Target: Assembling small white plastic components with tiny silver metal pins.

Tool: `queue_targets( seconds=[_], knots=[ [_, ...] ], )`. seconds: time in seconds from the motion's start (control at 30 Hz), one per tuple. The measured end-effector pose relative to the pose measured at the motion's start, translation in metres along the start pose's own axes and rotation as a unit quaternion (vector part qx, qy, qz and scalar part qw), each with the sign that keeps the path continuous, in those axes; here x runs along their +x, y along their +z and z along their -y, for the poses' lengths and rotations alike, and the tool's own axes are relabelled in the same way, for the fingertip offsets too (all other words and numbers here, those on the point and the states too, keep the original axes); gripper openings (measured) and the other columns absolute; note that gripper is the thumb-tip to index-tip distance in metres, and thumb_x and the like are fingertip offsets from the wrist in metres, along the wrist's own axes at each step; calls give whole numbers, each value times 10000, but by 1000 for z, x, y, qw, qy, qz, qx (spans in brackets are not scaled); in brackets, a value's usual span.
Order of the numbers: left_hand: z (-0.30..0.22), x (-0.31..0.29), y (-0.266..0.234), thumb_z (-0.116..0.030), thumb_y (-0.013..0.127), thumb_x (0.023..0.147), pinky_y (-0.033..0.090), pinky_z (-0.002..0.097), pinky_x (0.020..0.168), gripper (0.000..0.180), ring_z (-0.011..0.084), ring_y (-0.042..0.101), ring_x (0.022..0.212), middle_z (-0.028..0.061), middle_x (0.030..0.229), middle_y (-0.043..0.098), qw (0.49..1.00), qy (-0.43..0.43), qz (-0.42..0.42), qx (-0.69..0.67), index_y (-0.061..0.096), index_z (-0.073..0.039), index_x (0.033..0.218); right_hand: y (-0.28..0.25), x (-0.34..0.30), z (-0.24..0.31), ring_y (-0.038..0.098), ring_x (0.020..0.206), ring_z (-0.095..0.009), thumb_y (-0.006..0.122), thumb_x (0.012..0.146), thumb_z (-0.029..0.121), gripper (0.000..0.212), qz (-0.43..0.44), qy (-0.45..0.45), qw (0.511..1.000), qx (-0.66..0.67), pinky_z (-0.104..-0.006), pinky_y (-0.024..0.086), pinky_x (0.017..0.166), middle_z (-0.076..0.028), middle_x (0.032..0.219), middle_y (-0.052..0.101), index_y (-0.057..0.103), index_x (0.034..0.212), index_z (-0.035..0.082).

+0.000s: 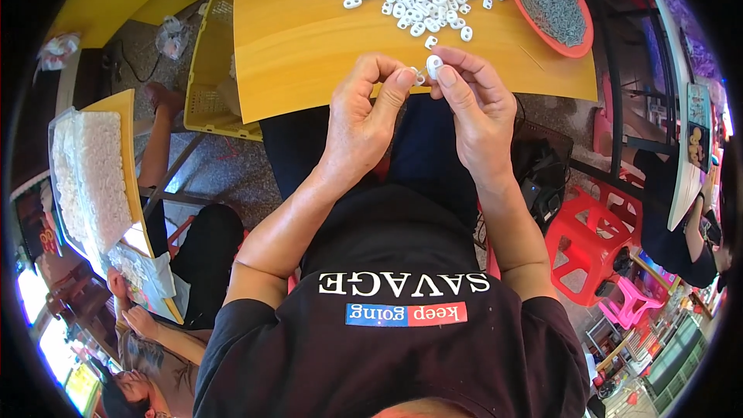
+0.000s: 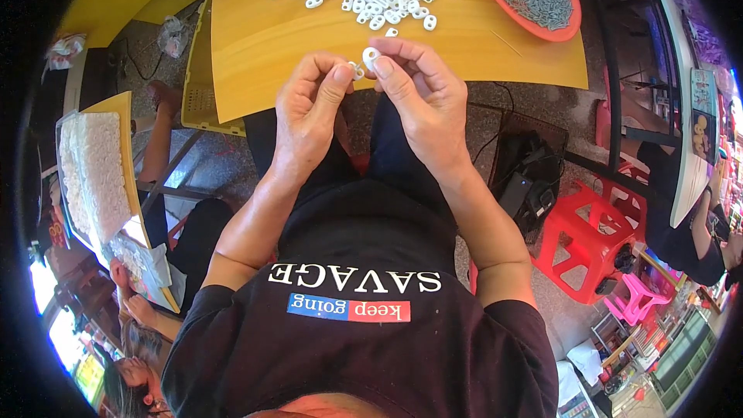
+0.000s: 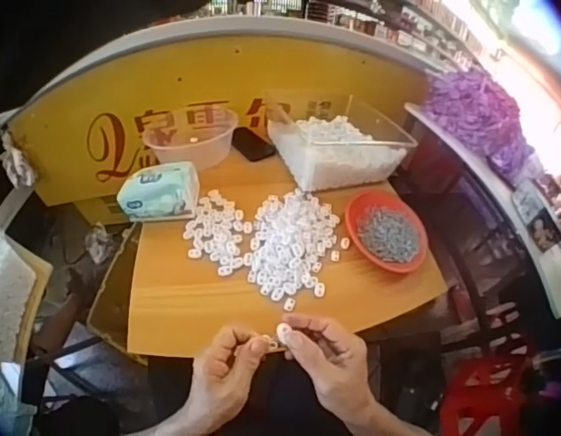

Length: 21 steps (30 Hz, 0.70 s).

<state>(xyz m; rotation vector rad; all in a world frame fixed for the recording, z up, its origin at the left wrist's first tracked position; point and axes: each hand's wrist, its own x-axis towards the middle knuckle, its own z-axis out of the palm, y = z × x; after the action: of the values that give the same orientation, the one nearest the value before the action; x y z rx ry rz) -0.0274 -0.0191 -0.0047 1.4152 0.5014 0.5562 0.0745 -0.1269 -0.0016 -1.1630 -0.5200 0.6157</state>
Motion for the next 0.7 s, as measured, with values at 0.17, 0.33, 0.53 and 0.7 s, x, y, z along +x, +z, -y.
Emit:
queue_targets(
  seconds=[0.17,0.33,0.53,0.7],
  knots=[
    [4,2,-1,-138,585,939,418,238,715,166,92,501,783,35,812,558,1000,14,19,-2,573,17,880,0,3,3,590,859,-102,594,925,66,244,-4,1,1000,-6,-222,475,757,-80,1039,643,590,1145,-40],
    [1,3,1,-137,584,938,425,248,732,174,111,513,790,53,828,559,1000,8,26,-1,573,26,879,-2,5,6,576,839,-104,582,927,64,231,-11,6,1000,-25,-231,471,757,-92,1047,646,599,1131,-44],
    [-2,4,0,-145,598,929,433,263,745,181,129,525,794,63,820,567,1000,-15,22,1,577,28,880,-1,5,8,583,829,-95,577,928,63,226,-6,-1,998,-56,-221,471,738,-96,1071,652,603,1127,-40],
    [-5,6,-1,-156,614,918,435,264,740,189,130,530,790,71,819,578,999,-18,41,27,579,28,886,-4,5,10,599,845,-90,567,933,62,216,1,-17,995,-95,-217,475,729,-94,1079,654,607,1120,-39]
  ],
)
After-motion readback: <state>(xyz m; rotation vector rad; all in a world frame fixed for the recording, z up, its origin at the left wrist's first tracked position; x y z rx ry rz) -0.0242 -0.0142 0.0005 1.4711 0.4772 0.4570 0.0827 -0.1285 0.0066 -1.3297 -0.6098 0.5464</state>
